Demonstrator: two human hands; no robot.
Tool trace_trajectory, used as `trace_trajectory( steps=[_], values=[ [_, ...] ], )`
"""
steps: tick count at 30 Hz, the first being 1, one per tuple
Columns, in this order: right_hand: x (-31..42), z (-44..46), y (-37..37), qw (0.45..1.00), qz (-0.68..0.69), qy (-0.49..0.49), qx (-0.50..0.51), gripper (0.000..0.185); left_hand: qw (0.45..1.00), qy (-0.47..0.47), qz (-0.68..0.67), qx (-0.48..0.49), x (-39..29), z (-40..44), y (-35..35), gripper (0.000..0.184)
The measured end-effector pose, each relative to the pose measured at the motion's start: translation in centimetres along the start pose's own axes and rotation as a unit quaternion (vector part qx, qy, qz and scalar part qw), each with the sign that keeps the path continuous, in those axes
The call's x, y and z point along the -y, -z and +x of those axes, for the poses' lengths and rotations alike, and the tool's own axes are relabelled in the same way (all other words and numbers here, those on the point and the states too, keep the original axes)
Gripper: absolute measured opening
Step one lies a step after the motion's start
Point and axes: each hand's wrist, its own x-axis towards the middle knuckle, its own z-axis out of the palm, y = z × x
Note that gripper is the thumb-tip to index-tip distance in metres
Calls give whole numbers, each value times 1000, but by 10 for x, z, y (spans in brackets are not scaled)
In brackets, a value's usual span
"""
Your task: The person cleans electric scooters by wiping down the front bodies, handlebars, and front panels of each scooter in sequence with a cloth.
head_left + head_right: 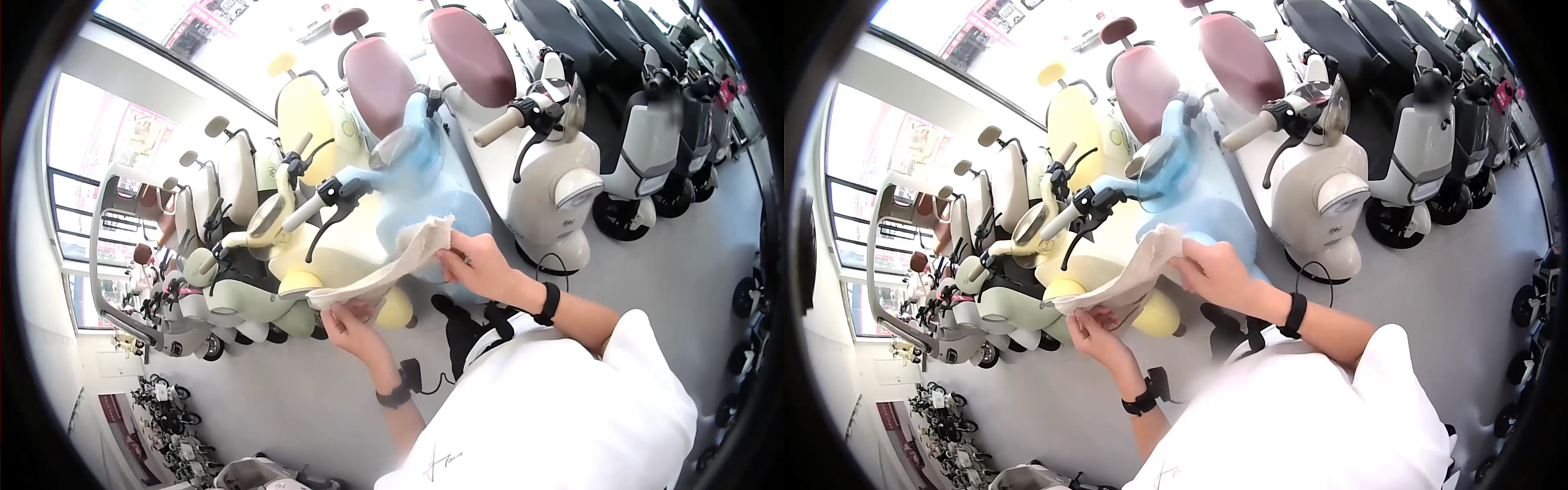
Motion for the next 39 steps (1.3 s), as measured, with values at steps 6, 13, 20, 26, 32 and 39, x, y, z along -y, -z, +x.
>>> trace_trajectory(
  steps=[6,13,20,26,32,39],
  values=[
    [-32,67,-17,967,110,-114,-199,21,983,-76,-56,159,-17,104,-96,32],
    [-109,130,-31,929,71,-120,-343,23,914,-166,113,351,3,158,-179,44],
    [-169,202,-42,875,-28,-123,-467,32,811,-112,250,518,-10,176,-238,51],
    [-191,230,-51,891,-107,-75,-436,42,713,-239,284,594,62,201,-307,40],
    [-209,222,-56,910,-99,-98,-391,51,770,-17,137,622,61,211,-348,47],
    [-175,184,-60,941,-120,-102,-298,60,733,-120,246,623,71,220,-338,32]
  ],
)
